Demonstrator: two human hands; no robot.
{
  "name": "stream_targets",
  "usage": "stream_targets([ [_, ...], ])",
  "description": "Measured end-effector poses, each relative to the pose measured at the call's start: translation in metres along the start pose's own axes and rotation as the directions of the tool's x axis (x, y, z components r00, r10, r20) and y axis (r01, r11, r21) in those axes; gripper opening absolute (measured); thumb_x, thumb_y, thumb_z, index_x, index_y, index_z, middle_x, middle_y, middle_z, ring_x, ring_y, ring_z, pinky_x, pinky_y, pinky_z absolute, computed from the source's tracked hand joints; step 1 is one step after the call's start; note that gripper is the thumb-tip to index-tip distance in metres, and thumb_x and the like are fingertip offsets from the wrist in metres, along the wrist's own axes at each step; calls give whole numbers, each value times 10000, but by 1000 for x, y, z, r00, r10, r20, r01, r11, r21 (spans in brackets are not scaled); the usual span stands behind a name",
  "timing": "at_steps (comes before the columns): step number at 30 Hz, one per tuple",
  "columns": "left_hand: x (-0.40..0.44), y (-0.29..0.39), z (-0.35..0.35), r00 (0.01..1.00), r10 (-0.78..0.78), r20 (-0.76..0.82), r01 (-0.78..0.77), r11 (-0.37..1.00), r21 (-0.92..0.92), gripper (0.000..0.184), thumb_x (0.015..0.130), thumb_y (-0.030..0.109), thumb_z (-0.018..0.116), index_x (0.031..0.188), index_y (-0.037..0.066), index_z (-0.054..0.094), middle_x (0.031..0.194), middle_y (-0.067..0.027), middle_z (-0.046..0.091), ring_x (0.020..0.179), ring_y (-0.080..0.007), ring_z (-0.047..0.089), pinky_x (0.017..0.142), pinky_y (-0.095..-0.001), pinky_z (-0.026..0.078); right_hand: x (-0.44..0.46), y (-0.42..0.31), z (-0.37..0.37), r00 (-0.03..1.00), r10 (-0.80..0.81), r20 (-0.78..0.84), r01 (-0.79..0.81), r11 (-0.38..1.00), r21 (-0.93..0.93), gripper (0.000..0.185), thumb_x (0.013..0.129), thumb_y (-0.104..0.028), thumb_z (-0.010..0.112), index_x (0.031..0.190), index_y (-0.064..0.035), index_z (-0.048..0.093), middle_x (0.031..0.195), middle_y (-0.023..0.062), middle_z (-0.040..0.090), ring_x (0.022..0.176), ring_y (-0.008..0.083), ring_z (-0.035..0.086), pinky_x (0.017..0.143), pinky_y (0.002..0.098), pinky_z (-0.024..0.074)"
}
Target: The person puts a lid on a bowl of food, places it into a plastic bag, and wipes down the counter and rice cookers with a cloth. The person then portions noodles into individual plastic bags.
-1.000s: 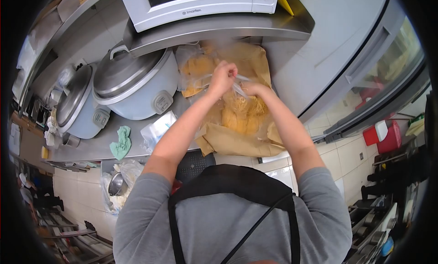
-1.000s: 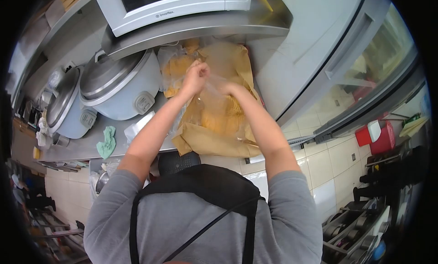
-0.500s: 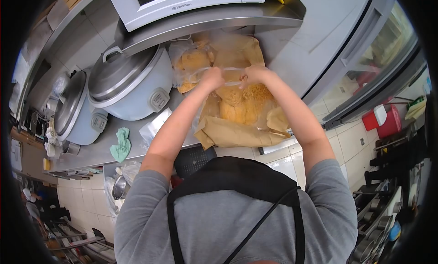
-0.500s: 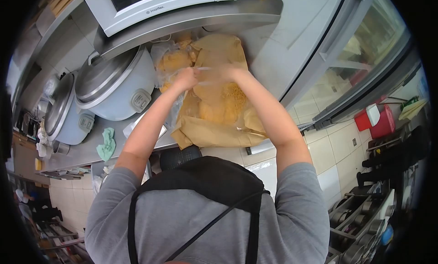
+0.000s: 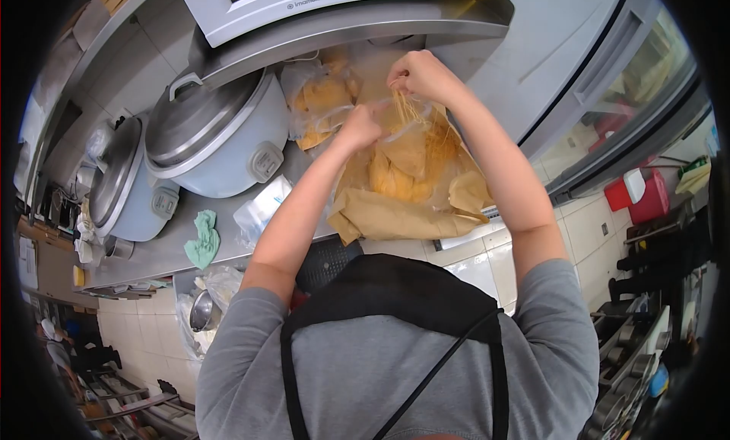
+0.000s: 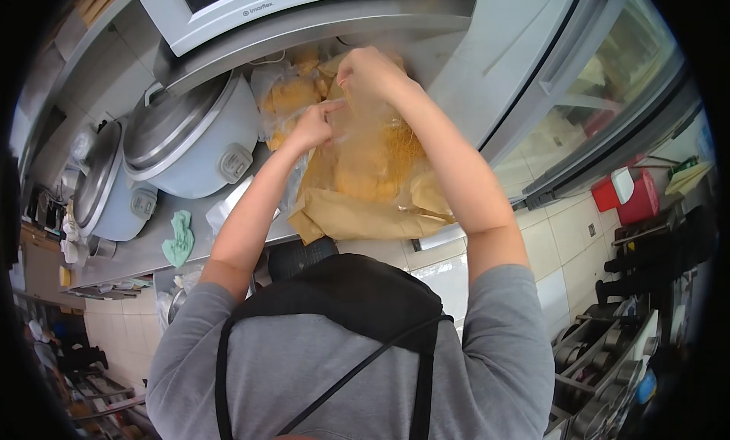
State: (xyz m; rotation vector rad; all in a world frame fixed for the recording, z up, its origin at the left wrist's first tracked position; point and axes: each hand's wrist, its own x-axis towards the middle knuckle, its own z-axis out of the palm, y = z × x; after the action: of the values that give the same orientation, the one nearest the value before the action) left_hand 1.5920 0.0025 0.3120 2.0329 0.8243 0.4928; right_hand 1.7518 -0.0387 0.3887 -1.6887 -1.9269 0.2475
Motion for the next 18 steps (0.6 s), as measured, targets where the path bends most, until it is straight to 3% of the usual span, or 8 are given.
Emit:
stream_targets([
  [1,-1,-2,2,1000,-1,4,1,1000,1,567,597,-17,538,1160,44,513,562,-53,507,432,-114,505,451,-258,413,2,-1,-2,999,-42,-25,40,995,-87,117,706,-46,591,796,11,640,609,102,600,526,135,569,522,251,460],
  [3,1,-4,5,999,-42,9,42,998,-47,562,598,-4,571,1156,16,508,540,-38,489,437,-109,506,449,-241,399,7,-12,-24,990,-118,-79,115,992,-42,120,730,-74,583,804,-1,643,628,90,611,555,120,574,547,241,468],
  [7,-3,-7,1,998,-56,40,60,992,-113,559,603,5,590,1155,1,503,537,-25,476,440,-100,496,458,-226,394,1,-43,-82,887,-151,-437,219,970,108,135,745,-86,576,834,-7,639,701,56,633,625,92,580,607,223,471],
  [8,-5,-6,-2,996,-80,31,84,985,-151,556,607,2,587,1157,3,503,545,-26,482,440,-95,488,457,-222,391,-12,-73,-105,896,1,-444,76,985,155,140,694,2,541,801,38,624,717,134,637,688,170,620,624,269,472],
  [12,-6,-3,-17,991,-108,-77,82,956,-283,546,615,-13,575,1156,-2,501,567,-34,505,432,-84,470,445,-217,384,-28,-55,-114,830,-32,-556,92,993,80,140,791,-77,539,810,46,602,711,96,621,668,154,602,620,254,479],
  [14,-3,-12,-16,989,-104,-107,70,956,-287,546,614,-7,578,1154,-9,500,570,-36,511,432,-83,475,445,-217,384,-29,-6,-93,859,6,-513,43,996,83,161,743,-92,575,868,-9,632,707,60,629,642,107,583,617,241,471],
  [17,-5,-19,-10,986,-101,-130,68,969,-239,550,601,3,582,1143,-31,497,581,-60,545,442,-97,502,455,-229,409,-53,23,-45,979,180,-98,-200,940,-277,218,734,-156,599,906,-26,628,742,102,634,695,209,609,669,302,475],
  [18,-6,-21,-8,988,-101,-119,78,980,-183,554,591,7,584,1135,-46,495,589,-83,572,451,-113,526,466,-242,434,-59,33,-24,958,276,82,-224,894,-389,240,729,-180,605,915,-30,628,757,116,636,714,245,611,684,321,472],
])
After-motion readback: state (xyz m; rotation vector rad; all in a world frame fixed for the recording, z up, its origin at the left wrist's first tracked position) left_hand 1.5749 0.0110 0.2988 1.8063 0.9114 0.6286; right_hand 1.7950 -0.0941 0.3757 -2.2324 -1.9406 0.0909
